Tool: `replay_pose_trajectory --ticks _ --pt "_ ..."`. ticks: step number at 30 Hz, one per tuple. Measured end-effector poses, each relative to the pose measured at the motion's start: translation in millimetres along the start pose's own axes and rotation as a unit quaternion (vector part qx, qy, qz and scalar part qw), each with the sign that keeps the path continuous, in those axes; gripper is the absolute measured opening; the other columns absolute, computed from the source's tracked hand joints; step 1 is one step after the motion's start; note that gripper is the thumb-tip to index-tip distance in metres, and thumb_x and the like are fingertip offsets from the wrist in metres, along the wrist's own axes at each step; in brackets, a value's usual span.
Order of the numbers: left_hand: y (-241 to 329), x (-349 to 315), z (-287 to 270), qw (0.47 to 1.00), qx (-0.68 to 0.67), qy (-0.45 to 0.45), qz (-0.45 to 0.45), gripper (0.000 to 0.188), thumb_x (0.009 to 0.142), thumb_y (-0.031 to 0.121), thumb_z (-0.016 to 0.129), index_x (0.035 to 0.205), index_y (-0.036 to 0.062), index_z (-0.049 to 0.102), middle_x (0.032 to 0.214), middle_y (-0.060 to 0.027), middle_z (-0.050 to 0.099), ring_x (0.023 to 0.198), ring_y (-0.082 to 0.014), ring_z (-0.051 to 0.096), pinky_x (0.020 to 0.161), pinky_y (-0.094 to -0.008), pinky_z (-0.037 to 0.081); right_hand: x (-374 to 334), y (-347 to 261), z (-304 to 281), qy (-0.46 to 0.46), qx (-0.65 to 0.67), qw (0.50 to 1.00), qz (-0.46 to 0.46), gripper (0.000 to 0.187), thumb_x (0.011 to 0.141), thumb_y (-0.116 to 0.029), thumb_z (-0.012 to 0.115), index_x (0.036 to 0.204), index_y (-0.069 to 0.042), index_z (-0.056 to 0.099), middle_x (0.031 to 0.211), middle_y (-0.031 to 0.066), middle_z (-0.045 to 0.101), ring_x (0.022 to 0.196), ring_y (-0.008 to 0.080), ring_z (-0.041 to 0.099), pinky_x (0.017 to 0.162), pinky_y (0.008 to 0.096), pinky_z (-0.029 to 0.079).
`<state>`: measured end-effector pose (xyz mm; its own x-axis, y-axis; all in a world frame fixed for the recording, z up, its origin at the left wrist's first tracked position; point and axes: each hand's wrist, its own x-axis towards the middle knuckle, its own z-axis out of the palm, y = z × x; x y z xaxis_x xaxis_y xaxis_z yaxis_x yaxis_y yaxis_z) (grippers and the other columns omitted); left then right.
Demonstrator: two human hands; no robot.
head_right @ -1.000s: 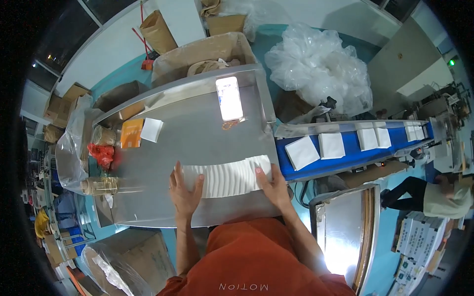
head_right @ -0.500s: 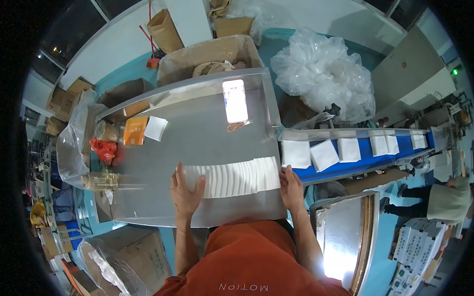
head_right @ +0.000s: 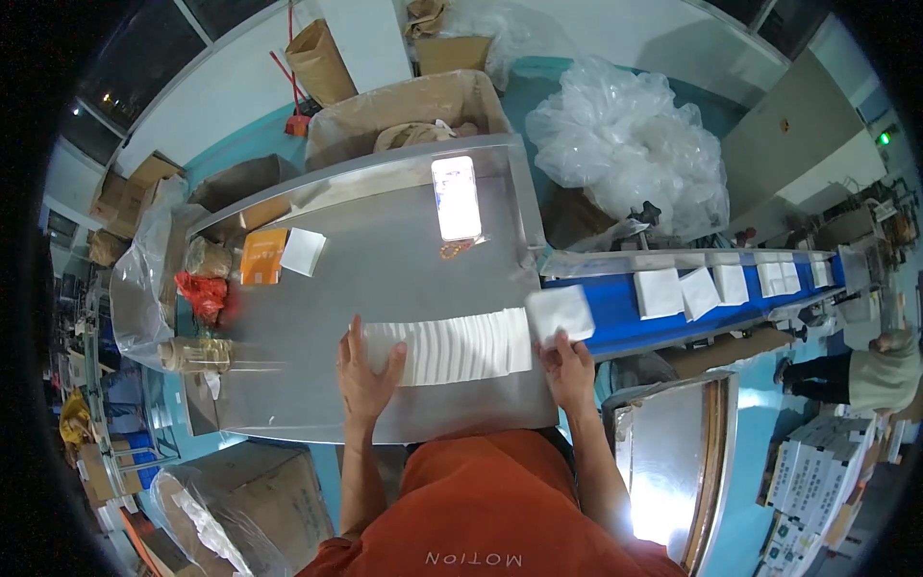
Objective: Manually organizing and packing stacks of paper tissues at a packaging station.
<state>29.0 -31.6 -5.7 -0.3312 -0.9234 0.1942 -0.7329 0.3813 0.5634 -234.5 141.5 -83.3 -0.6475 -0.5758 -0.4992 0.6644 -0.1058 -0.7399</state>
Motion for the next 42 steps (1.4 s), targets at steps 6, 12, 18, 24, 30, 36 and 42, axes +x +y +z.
replay_pose_trajectory --ticks 6,12,18,24,30,36,42 --pt "6 -3 7 0.999 -0.017 -0.021 0.034 0.085 0.081 0.041 0.076 0.144 0.0 0.035 0.128 -0.0283 0.049 0.115 -0.0447 0.051 0.096 -0.0508 0.043 -26 0 58 -0.087 -0.417 0.9 -0.096 0.06 0.092 -0.049 0.063 0.122 0.002 0.058 0.104 0.0076 0.065 0.095 0.0192 0.059 0.085 0.0308 0.046" --pt "-2 1 5 1.0 0.006 0.003 0.007 0.088 0.081 0.042 0.076 0.146 -0.0007 0.033 0.128 -0.0282 0.049 0.116 -0.0451 0.05 0.096 -0.0516 0.042 -29 -8 29 -0.136 -0.102 0.964 0.206 0.045 0.095 -0.038 0.062 0.125 -0.004 0.059 0.103 0.003 0.065 0.087 0.0096 0.057 0.07 0.0242 0.043" --pt "4 -1 5 1.0 0.02 -0.014 0.018 0.089 0.081 0.042 0.075 0.146 -0.0008 0.032 0.128 -0.0276 0.049 0.115 -0.0446 0.051 0.095 -0.0511 0.043 -43 -26 57 -0.064 -0.358 0.929 -0.066 0.061 0.095 -0.048 0.06 0.126 0.004 0.055 0.11 0.0053 0.065 0.095 0.0181 0.058 0.078 0.0325 0.048" --pt "4 -1 9 0.998 0.029 0.012 0.059 0.088 0.081 0.04 0.076 0.146 -0.0004 0.032 0.127 -0.0276 0.049 0.113 -0.0442 0.052 0.093 -0.0508 0.044 -26 -16 57 -0.042 -0.315 0.947 0.053 0.049 0.095 -0.04 0.061 0.117 0.004 0.063 0.102 0.0068 0.067 0.086 0.0164 0.061 0.076 0.03 0.049" --pt "4 0 5 0.999 -0.001 -0.001 0.039 0.086 0.082 0.039 0.076 0.146 0.0001 0.033 0.127 -0.0285 0.05 0.112 -0.0453 0.053 0.093 -0.0504 0.045 -13 -12 5 -0.03 -0.158 0.986 0.046 0.038 0.095 -0.027 0.064 0.121 0.002 0.06 0.104 0.0087 0.067 0.089 0.0163 0.064 0.079 0.0273 0.051" --pt "18 -5 6 0.998 -0.026 -0.055 0.025 0.086 0.081 0.04 0.076 0.145 -0.0004 0.035 0.127 -0.0293 0.051 0.112 -0.0462 0.054 0.092 -0.0498 0.046 -32 -13 54 -0.055 -0.417 0.902 -0.099 0.045 0.099 -0.04 0.056 0.115 0.002 0.061 0.095 0.0043 0.065 0.085 0.0126 0.055 0.078 0.0275 0.047" --pt "15 -7 10 1.0 -0.012 -0.003 0.026 0.085 0.081 0.039 0.077 0.144 -0.0013 0.036 0.125 -0.0293 0.051 0.111 -0.0459 0.054 0.092 -0.0495 0.046 -42 -26 52 -0.035 -0.271 0.946 0.174 0.027 0.095 -0.026 0.062 0.109 -0.003 0.063 0.095 0.005 0.065 0.077 0.013 0.059 0.071 0.0278 0.049"
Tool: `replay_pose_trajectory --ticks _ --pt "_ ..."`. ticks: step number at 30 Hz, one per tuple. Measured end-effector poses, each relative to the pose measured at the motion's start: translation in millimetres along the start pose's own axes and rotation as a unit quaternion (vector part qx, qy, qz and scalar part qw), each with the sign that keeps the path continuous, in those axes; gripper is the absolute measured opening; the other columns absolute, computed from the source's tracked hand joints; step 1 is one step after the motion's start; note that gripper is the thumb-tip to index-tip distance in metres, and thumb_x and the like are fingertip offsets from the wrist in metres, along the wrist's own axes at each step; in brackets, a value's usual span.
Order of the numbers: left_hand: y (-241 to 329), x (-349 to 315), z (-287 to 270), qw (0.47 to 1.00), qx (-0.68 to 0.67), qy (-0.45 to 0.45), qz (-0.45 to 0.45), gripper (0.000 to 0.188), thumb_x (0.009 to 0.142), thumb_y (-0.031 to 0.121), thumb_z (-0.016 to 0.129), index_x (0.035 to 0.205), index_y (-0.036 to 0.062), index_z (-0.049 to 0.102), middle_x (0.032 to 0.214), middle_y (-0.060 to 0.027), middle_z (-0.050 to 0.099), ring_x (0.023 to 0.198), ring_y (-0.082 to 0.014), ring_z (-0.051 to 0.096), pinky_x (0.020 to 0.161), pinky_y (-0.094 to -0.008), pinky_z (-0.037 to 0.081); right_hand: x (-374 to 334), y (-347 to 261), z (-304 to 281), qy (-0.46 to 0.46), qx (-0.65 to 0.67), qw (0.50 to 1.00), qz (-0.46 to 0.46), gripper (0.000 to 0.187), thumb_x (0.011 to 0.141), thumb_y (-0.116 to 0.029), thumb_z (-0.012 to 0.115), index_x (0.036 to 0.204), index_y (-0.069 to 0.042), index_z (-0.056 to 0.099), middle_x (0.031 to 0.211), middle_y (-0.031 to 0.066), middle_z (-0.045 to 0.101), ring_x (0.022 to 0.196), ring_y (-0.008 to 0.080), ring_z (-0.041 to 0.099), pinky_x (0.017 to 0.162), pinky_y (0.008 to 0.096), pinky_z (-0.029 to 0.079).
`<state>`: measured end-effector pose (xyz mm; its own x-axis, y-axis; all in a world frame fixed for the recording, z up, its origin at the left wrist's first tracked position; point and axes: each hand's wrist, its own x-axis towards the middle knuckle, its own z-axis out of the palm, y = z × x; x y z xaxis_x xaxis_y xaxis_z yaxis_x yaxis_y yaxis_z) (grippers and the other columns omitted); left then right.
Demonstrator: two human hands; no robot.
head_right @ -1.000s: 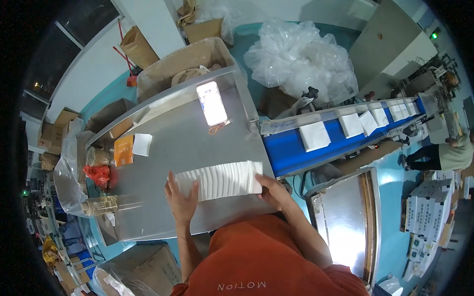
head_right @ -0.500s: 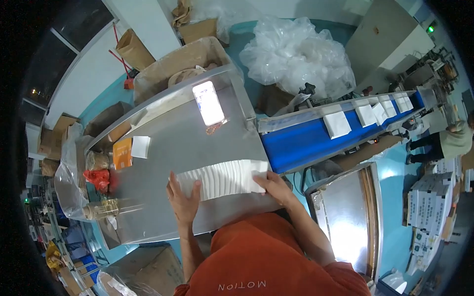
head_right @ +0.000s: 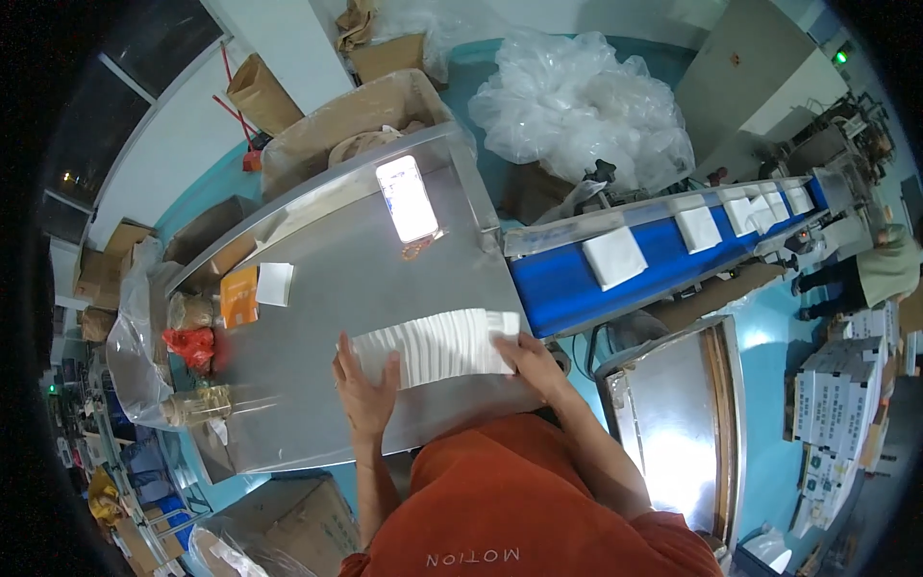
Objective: Manually organizing and packing stacks of paper tissues at a packaging station.
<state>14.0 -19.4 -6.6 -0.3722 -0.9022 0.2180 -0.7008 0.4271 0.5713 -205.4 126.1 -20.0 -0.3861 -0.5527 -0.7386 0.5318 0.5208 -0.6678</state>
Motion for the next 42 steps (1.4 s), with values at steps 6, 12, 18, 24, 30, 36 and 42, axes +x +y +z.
replay_pose_trajectory --ticks 6,12,18,24,30,36,42 --pt "6 2 -9 0.998 -0.05 -0.045 -0.022 0.083 0.081 0.037 0.078 0.144 0.0006 0.037 0.125 -0.0291 0.051 0.109 -0.0455 0.055 0.087 -0.0482 0.049 21 5 -28 0.071 0.266 0.953 -0.127 0.026 0.096 -0.024 0.062 0.111 -0.002 0.06 0.097 0.0095 0.064 0.084 0.0162 0.062 0.076 0.0302 0.053" --pt "13 -5 3 0.996 -0.08 -0.048 -0.003 0.084 0.081 0.037 0.078 0.145 0.0028 0.036 0.125 -0.0291 0.051 0.11 -0.0455 0.054 0.09 -0.0485 0.047 8 5 9 0.038 -0.087 0.977 -0.193 0.053 0.095 -0.045 0.061 0.121 0.001 0.057 0.107 0.0065 0.064 0.097 0.0146 0.057 0.083 0.0291 0.046" --pt "7 -4 4 0.998 -0.059 -0.021 -0.015 0.086 0.081 0.036 0.078 0.146 0.0016 0.034 0.126 -0.0288 0.05 0.111 -0.0456 0.052 0.093 -0.0491 0.045 13 23 -21 -0.071 -0.028 0.993 -0.094 0.036 0.092 -0.024 0.067 0.115 0.002 0.057 0.1 0.0084 0.065 0.084 0.0159 0.064 0.068 0.025 0.05" --pt "14 -2 -1 0.991 -0.103 -0.084 -0.035 0.086 0.08 0.035 0.078 0.146 0.001 0.034 0.129 -0.0296 0.048 0.116 -0.0472 0.05 0.095 -0.0503 0.045 29 11 -17 0.075 0.056 0.978 -0.188 0.052 0.095 -0.037 0.063 0.125 0.005 0.053 0.111 0.0137 0.063 0.095 0.0209 0.063 0.088 0.0297 0.048" --pt "18 -6 10 0.994 -0.085 -0.066 -0.024 0.09 0.08 0.035 0.079 0.148 0.0014 0.03 0.132 -0.0291 0.045 0.118 -0.0463 0.049 0.097 -0.0504 0.043 10 7 14 0.04 0.049 0.994 -0.086 0.054 0.093 -0.042 0.063 0.13 -0.003 0.057 0.101 0.004 0.066 0.093 0.013 0.06 0.077 0.0275 0.048" --pt "10 -7 12 0.996 -0.081 -0.04 -0.017 0.093 0.079 0.038 0.079 0.148 0.0015 0.029 0.131 -0.0284 0.045 0.117 -0.0449 0.048 0.097 -0.0507 0.042 12 15 -26 -0.114 0.068 0.991 0.024 0.043 0.093 -0.041 0.065 0.115 -0.004 0.061 0.092 0.0004 0.065 0.07 0.0097 0.058 0.062 0.0223 0.046" --pt "13 -6 13 0.996 -0.065 -0.052 -0.018 0.093 0.08 0.039 0.078 0.148 0.0012 0.029 0.132 -0.0287 0.045 0.117 -0.0455 0.048 0.097 -0.0509 0.043 11 9 -19 -0.115 0.133 0.984 0.025 0.035 0.094 -0.034 0.066 0.111 -0.004 0.061 0.087 0.0014 0.064 0.069 0.0107 0.059 0.06 0.023 0.046"
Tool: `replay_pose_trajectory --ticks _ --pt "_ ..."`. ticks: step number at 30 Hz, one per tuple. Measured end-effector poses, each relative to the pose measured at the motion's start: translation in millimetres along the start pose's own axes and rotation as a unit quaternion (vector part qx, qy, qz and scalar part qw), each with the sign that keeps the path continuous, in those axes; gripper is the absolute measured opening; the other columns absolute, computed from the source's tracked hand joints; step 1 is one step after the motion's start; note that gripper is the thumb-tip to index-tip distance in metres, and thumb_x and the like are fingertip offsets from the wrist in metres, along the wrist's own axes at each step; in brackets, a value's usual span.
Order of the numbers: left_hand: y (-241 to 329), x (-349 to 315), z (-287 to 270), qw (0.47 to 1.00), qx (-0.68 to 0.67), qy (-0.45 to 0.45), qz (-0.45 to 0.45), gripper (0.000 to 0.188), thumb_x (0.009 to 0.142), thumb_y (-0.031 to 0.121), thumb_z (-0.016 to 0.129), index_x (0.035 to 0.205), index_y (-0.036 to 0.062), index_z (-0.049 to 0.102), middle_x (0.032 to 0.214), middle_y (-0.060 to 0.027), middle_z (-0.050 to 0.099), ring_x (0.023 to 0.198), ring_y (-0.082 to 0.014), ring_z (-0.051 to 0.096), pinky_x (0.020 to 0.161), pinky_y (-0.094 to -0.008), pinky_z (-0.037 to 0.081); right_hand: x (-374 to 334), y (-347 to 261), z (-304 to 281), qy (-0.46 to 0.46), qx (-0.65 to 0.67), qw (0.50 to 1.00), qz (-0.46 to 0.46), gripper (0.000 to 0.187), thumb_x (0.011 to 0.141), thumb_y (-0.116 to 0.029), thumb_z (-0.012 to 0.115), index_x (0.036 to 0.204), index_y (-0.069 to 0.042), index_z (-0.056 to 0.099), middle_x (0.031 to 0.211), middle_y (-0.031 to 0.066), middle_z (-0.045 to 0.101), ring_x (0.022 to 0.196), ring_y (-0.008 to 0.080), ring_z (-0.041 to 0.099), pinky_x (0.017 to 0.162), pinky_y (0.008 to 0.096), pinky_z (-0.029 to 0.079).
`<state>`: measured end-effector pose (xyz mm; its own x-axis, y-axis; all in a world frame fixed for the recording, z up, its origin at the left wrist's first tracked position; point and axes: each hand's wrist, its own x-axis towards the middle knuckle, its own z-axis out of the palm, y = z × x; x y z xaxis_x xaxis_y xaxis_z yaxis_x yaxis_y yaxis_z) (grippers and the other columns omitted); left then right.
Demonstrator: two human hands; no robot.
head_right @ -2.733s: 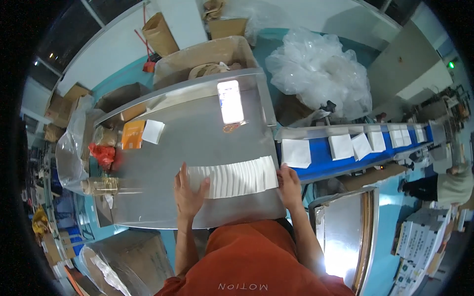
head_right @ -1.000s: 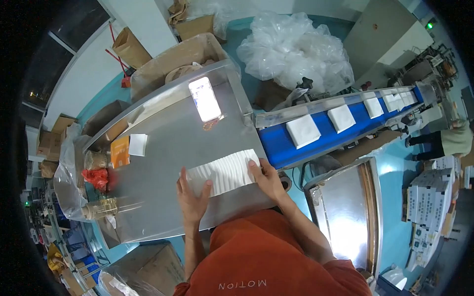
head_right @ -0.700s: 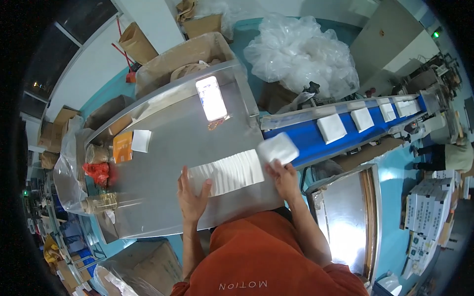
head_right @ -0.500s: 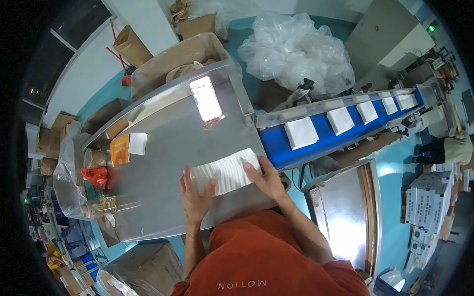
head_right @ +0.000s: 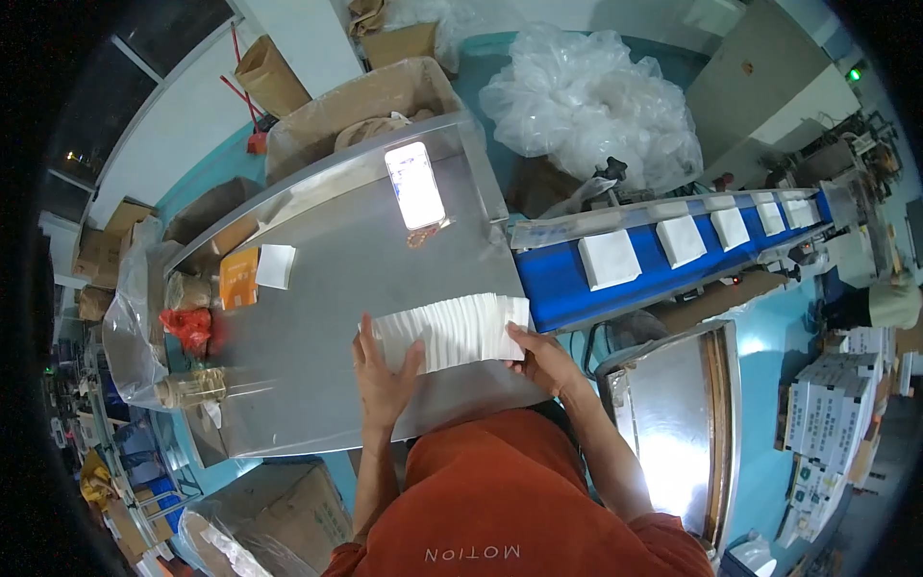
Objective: Manually organizing and packing stacks of paper tissues at a packaging station.
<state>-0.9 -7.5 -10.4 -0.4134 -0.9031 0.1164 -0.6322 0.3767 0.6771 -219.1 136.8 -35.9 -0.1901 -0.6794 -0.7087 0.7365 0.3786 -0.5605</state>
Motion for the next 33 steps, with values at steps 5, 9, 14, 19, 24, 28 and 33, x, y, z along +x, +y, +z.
replay_pose_trajectory --ticks 5,9,14,19,24,28,33 --pt "3 2 -1 1.0 -0.007 -0.003 -0.002 0.093 0.08 0.04 0.078 0.148 0.0014 0.029 0.131 -0.0292 0.046 0.117 -0.0458 0.049 0.097 -0.0512 0.043 18 16 -24 0.101 0.013 0.982 -0.157 0.023 0.094 -0.02 0.062 0.112 -0.006 0.059 0.092 0.005 0.064 0.078 0.0134 0.06 0.069 0.0268 0.048" --pt "-1 1 -2 0.99 -0.133 -0.023 -0.031 0.083 0.086 0.036 0.074 0.147 0.0 0.03 0.13 -0.0259 0.049 0.119 -0.0388 0.051 0.098 -0.0478 0.043 27 2 -22 0.009 0.012 0.983 -0.183 0.036 0.094 -0.031 0.064 0.115 -0.002 0.057 0.107 0.0077 0.063 0.094 0.0162 0.061 0.078 0.0298 0.05" --pt "-21 7 -2 0.969 -0.203 -0.024 -0.135 0.069 0.093 0.033 0.066 0.142 -0.0045 0.036 0.125 -0.0221 0.055 0.118 -0.0279 0.052 0.101 -0.0389 0.041 13 2 22 0.132 -0.362 0.886 -0.258 0.062 0.096 -0.052 0.056 0.126 0.003 0.058 0.105 0.0058 0.066 0.092 0.0142 0.057 0.082 0.0248 0.046" --pt "-9 3 -5 0.95 -0.263 -0.044 -0.164 0.069 0.093 0.033 0.067 0.141 -0.0051 0.036 0.121 -0.0192 0.057 0.112 -0.0253 0.055 0.098 -0.0368 0.043 15 3 21 0.085 -0.182 0.965 -0.169 0.05 0.103 -0.043 0.047 0.119 0.002 0.062 0.097 0.0017 0.065 0.089 0.0089 0.055 0.076 0.0239 0.046" --pt "-13 4 -5 0.953 -0.256 -0.052 -0.156 0.072 0.092 0.033 0.068 0.142 -0.0055 0.033 0.117 -0.0182 0.06 0.107 -0.0265 0.058 0.096 -0.0371 0.045 22 -1 0 -0.002 -0.088 0.99 -0.112 0.038 0.104 -0.033 0.046 0.104 0.001 0.065 0.091 0.0005 0.066 0.085 0.0091 0.058 0.072 0.0249 0.047" --pt "-15 -1 4 0.976 -0.183 0.02 -0.115 0.084 0.087 0.034 0.074 0.146 -0.0041 0.028 0.132 -0.0247 0.05 0.119 -0.0335 0.052 0.101 -0.0415 0.042 8 -4 16 0.081 -0.342 0.897 -0.268 0.022 0.099 -0.019 0.053 0.093 0.0 0.063 0.073 0.0071 0.062 0.066 0.0142 0.059 0.062 0.0311 0.047" --pt "3 -1 -1 0.996 -0.047 0.077 -0.017 0.095 0.081 0.034 0.079 0.149 -0.0016 0.023 0.142 -0.0297 0.037 0.128 -0.0443 0.042 0.104 -0.0476 0.039 0 -12 20 0.16 -0.417 0.824 -0.347 0.014 0.09 -0.012 0.06 0.091 0.001 0.062 0.067 0.0173 0.059 0.056 0.024 0.059 0.056 0.0361 0.047"
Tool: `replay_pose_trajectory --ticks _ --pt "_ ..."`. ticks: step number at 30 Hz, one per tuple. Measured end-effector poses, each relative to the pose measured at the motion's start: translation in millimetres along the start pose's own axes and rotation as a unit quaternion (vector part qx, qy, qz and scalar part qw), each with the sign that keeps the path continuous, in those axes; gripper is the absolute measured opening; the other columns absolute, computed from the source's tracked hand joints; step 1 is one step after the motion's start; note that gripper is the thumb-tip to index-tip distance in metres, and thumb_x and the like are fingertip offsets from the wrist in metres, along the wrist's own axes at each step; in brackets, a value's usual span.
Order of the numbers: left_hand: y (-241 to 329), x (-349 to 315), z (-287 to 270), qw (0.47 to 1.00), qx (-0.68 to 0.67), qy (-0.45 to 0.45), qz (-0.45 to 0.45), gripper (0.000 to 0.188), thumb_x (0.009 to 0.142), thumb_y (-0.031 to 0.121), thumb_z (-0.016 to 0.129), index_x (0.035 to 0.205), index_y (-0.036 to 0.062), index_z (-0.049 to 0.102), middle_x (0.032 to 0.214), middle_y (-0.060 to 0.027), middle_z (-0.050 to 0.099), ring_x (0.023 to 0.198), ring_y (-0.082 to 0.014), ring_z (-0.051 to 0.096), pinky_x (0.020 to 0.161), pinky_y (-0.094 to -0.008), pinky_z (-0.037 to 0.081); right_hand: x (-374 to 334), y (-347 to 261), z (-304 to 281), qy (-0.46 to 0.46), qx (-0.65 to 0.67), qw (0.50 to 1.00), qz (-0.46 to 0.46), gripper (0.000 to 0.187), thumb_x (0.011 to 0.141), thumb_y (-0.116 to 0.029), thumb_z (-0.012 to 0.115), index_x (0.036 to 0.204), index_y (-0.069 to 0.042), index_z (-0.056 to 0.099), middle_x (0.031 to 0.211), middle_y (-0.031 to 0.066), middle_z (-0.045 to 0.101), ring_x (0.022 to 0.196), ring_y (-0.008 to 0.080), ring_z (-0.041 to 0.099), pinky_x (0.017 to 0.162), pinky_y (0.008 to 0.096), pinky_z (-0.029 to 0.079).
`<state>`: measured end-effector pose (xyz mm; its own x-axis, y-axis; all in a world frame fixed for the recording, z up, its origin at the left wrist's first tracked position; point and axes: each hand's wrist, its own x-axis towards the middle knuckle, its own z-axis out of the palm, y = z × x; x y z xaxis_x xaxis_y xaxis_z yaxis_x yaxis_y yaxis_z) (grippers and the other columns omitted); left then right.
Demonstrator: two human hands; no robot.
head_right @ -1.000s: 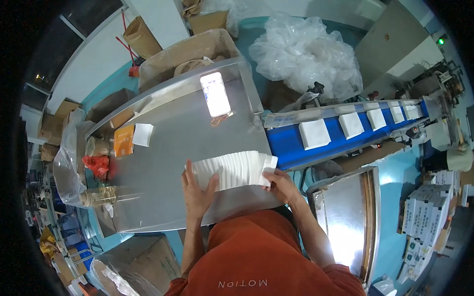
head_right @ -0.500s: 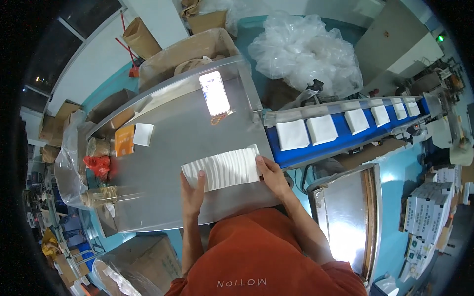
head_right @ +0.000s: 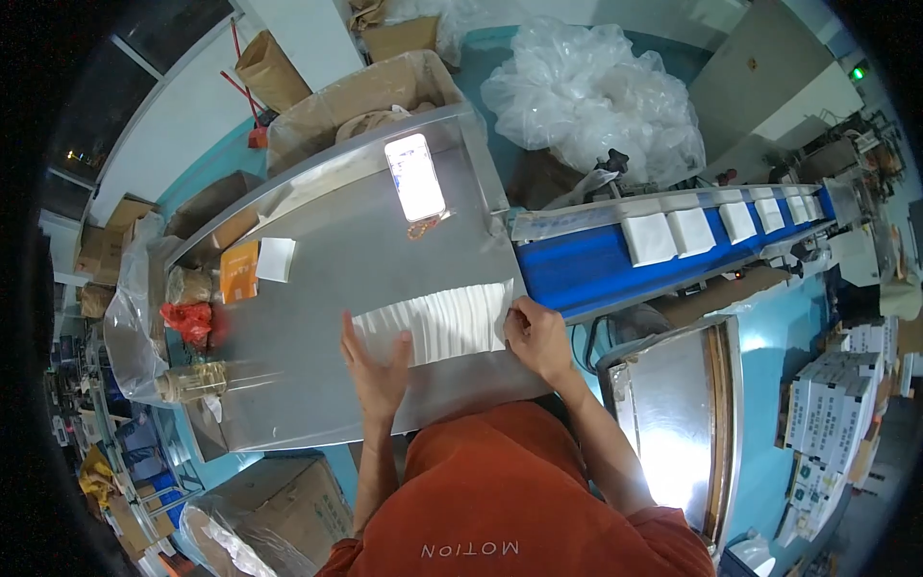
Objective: Manually organizing and packing stacks of paper tissues at a packaging station.
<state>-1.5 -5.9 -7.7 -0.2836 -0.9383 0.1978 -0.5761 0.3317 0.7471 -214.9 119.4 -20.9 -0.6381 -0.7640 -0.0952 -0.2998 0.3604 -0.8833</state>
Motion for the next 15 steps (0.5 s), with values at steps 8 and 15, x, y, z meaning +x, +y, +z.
replay_pose_trajectory --ticks 8,15 --pt "2 -2 4 0.999 0.028 -0.038 0.017 0.093 0.078 0.038 0.08 0.148 0.003 0.029 0.139 -0.0292 0.039 0.124 -0.046 0.044 0.101 -0.0509 0.04 7 -8 -17 -0.099 0.058 0.987 0.114 0.039 0.093 -0.035 0.06 0.1 0.003 0.062 0.081 0.0212 0.066 0.076 0.0372 0.066 0.069 0.0412 0.05" --pt "6 -3 8 0.998 0.037 -0.037 0.025 0.094 0.078 0.04 0.079 0.149 0.0039 0.028 0.139 -0.0296 0.038 0.125 -0.0465 0.044 0.101 -0.0516 0.04 23 -2 7 0.029 0.024 0.991 0.128 0.053 0.098 -0.049 0.053 0.102 0.004 0.057 0.09 0.0123 0.063 0.087 0.0166 0.057 0.077 0.0309 0.046"
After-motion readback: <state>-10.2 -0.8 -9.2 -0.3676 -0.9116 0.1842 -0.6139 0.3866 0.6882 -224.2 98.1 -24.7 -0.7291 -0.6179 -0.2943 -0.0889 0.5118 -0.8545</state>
